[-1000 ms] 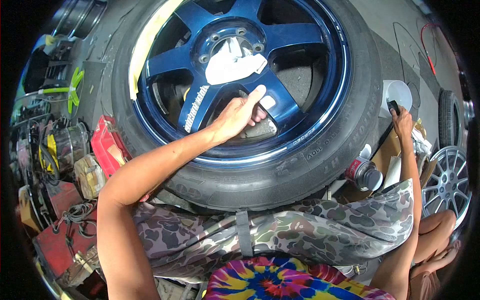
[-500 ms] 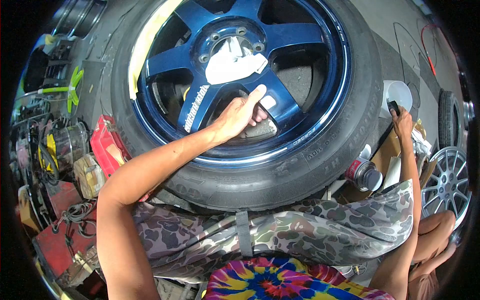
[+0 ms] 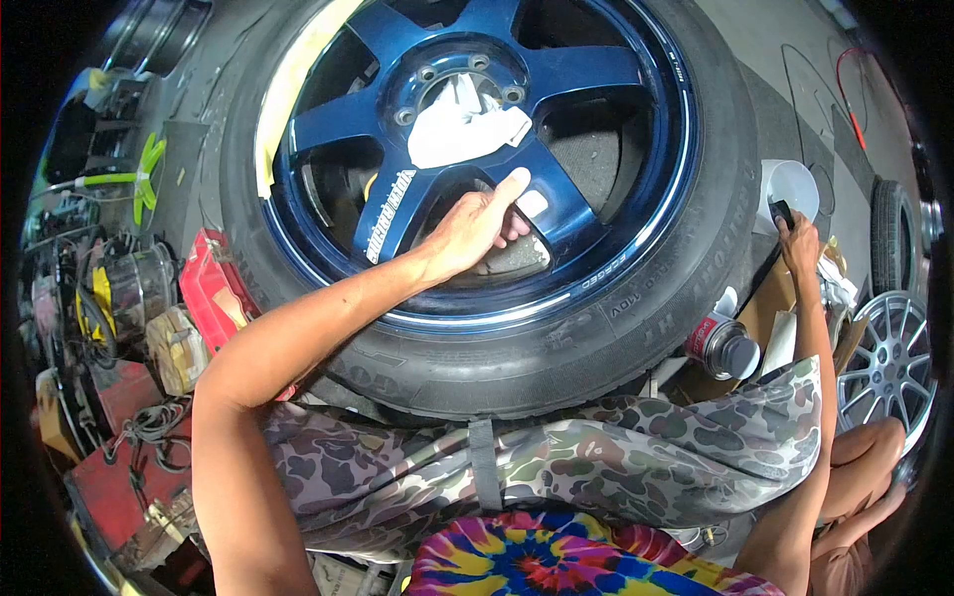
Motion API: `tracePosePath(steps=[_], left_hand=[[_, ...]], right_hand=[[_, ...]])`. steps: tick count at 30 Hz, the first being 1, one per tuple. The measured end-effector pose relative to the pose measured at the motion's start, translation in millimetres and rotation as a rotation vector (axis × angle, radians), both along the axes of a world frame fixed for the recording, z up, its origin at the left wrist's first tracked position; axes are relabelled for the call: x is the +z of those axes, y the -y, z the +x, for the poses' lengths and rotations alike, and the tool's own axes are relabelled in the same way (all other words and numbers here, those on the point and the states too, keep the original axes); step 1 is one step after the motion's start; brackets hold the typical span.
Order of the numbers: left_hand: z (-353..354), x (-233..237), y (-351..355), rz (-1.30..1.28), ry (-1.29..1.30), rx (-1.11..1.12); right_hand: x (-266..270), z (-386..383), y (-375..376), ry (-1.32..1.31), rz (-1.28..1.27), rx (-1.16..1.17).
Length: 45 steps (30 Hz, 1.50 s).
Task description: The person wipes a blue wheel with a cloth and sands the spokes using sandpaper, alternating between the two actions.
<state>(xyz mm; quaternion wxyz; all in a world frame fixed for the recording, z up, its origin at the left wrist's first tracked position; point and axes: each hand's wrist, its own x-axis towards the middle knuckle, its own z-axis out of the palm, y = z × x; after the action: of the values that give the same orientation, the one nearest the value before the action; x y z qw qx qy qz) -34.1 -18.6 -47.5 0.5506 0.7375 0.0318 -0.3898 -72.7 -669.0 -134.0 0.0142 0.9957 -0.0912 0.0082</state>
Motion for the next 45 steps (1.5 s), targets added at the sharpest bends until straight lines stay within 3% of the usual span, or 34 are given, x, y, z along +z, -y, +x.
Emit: tracePosePath(steps=[3,4,8,10,12,18,19,21,25,36,45], left_hand=[[-13.0,8.9,13.2,-0.010,0.051,0.075],[-10.7,2.1,8.5,0.038,0.013,-0.086],[-21.4,31.7,16.5,0.090,-0.041,-0.235],[-22.9,43.6,17.1,0.191,0.214,-0.512],[-21.7,54.9,12.7,0.178,0.161,-0.570],[-22.8,101.7,-6.5,0.184,0.874,-0.643],[-20.5,100.9,-8.0,0.182,0.876,-0.653],[-17.5,93.6,-10.1,0.326,1.222,-0.664],[-21.1,78.2,-12.9,0.468,1.170,-0.790],[-46.5,89.7,0.3,0.340,1.102,-0.818],[-27.8,86.0,-11.2,0.467,1.178,-0.728]], right_hand=[[5.4,0.1,-6.6,0.003,0.010,-0.003],[8.4,0.6,-9.7,-0.017,0.014,-0.020],[9.6,0.8,-10.0,-0.037,0.008,-0.030],[10.3,1.7,-12.3,-0.042,0.000,-0.039],[14.4,0.5,-18.4,-0.048,-0.008,-0.059],[5.9,-2.4,-15.4,0.036,-0.047,0.019],[4.7,-2.2,-14.2,0.021,-0.039,-0.001],[5.9,-3.5,-15.0,0.020,-0.029,-0.018],[13.1,-1.9,-23.2,-0.025,0.003,-0.050],[14.4,-1.0,-25.0,0.006,0.002,-0.024],[12.5,-2.6,-24.0,0.020,0.010,-0.048]])
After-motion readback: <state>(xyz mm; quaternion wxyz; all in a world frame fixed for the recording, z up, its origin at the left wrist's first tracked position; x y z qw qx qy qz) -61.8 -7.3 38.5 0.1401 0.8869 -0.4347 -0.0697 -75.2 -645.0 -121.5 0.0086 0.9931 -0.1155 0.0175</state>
